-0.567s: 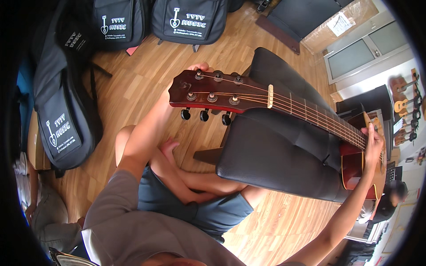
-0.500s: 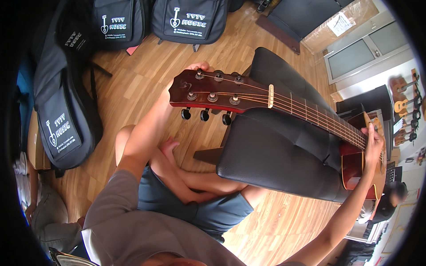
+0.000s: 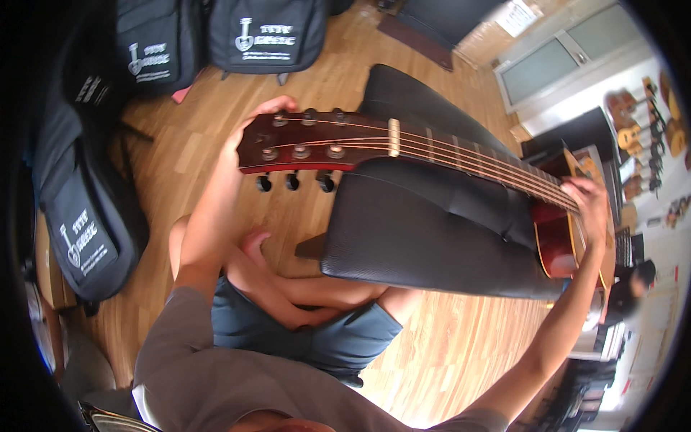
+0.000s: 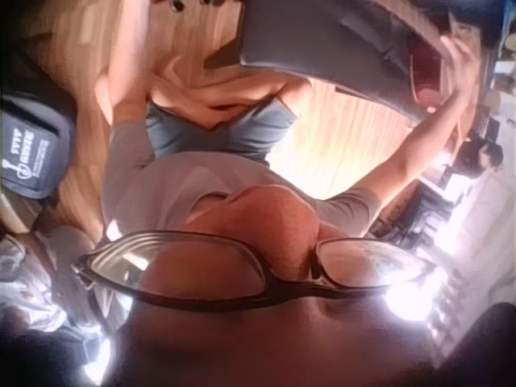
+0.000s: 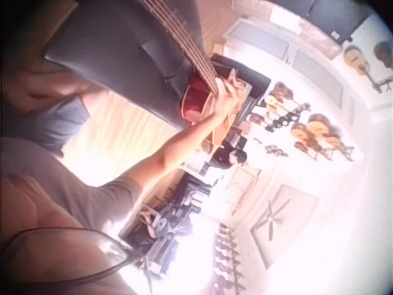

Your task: The person sits on a bench and tunes an acoustic guitar by turning the tuning pegs on the headstock. They repeatedly pluck the strings to check the pitch and make fine adjustments to the tuning pegs.

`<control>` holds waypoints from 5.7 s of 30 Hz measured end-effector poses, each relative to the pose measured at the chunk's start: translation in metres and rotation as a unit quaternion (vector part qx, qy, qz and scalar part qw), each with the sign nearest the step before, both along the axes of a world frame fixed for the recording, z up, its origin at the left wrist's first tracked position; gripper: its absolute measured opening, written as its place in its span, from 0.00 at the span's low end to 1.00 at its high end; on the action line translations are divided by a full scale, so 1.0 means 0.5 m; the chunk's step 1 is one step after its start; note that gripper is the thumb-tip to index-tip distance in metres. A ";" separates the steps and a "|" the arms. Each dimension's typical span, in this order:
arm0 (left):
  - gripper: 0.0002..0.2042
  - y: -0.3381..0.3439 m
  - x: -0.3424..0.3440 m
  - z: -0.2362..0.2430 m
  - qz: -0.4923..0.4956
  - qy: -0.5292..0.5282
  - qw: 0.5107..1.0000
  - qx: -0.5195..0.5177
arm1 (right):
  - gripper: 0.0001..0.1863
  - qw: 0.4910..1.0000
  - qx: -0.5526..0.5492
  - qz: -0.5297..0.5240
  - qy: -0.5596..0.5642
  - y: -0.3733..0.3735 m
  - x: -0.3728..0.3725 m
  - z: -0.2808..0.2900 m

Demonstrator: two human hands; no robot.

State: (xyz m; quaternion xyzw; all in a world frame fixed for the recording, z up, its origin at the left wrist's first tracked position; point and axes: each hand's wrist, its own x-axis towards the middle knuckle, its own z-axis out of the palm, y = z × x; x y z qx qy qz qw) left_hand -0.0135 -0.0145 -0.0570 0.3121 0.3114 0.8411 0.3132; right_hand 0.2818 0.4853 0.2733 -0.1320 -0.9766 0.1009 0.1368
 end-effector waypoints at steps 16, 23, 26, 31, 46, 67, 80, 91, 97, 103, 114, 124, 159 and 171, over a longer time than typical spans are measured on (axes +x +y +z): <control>0.22 -0.087 -0.075 -0.042 -0.208 -0.249 0.944 0.057 | 0.20 0.999 0.025 -0.043 0.010 0.096 0.061 0.029; 0.28 -0.076 0.054 0.115 0.098 -0.082 0.987 -0.093 | 0.32 0.988 0.040 -0.136 0.069 0.231 0.147 0.043; 0.29 -0.078 0.068 0.125 0.190 -0.077 0.972 -0.117 | 0.36 0.980 0.030 -0.180 0.076 0.291 0.186 0.057; 0.31 -0.065 0.113 0.157 0.260 -0.112 0.949 -0.139 | 0.37 0.972 0.044 -0.202 0.110 0.370 0.235 0.064; 0.32 -0.020 0.131 0.233 0.247 -0.033 0.943 -0.220 | 0.31 0.976 0.071 -0.138 0.155 0.386 0.224 0.034; 0.30 -0.035 0.096 0.180 0.269 -0.088 0.943 -0.176 | 0.21 0.996 0.053 -0.044 0.050 0.386 0.162 0.103; 0.30 -0.039 0.071 0.157 0.296 -0.092 0.934 -0.175 | 0.22 0.995 0.068 -0.031 0.060 0.405 0.151 0.096; 0.24 -0.044 0.089 0.160 0.236 -0.082 0.943 -0.220 | 0.24 0.993 0.092 -0.064 0.033 0.378 0.149 0.101; 0.16 -0.044 0.090 0.170 0.139 -0.024 0.968 -0.209 | 0.23 0.993 0.065 -0.070 0.064 0.383 0.163 0.075; 0.12 -0.054 0.023 0.115 0.078 0.007 0.987 -0.141 | 0.20 0.992 -0.013 -0.076 0.098 0.373 0.173 0.066; 0.08 0.003 0.006 0.015 -0.066 -0.095 0.985 0.126 | 0.16 0.992 -0.058 -0.056 0.102 0.409 0.170 0.062; 0.13 -0.011 0.011 0.068 -0.041 -0.091 0.994 0.031 | 0.19 0.995 -0.026 -0.052 0.084 0.393 0.165 0.073; 0.19 -0.023 0.030 0.155 -0.023 0.008 0.992 -0.126 | 0.21 0.997 0.023 -0.020 0.067 0.396 0.159 0.080; 0.18 -0.038 -0.014 0.118 -0.007 0.048 0.992 -0.115 | 0.26 0.995 0.056 -0.052 0.064 0.403 0.154 0.079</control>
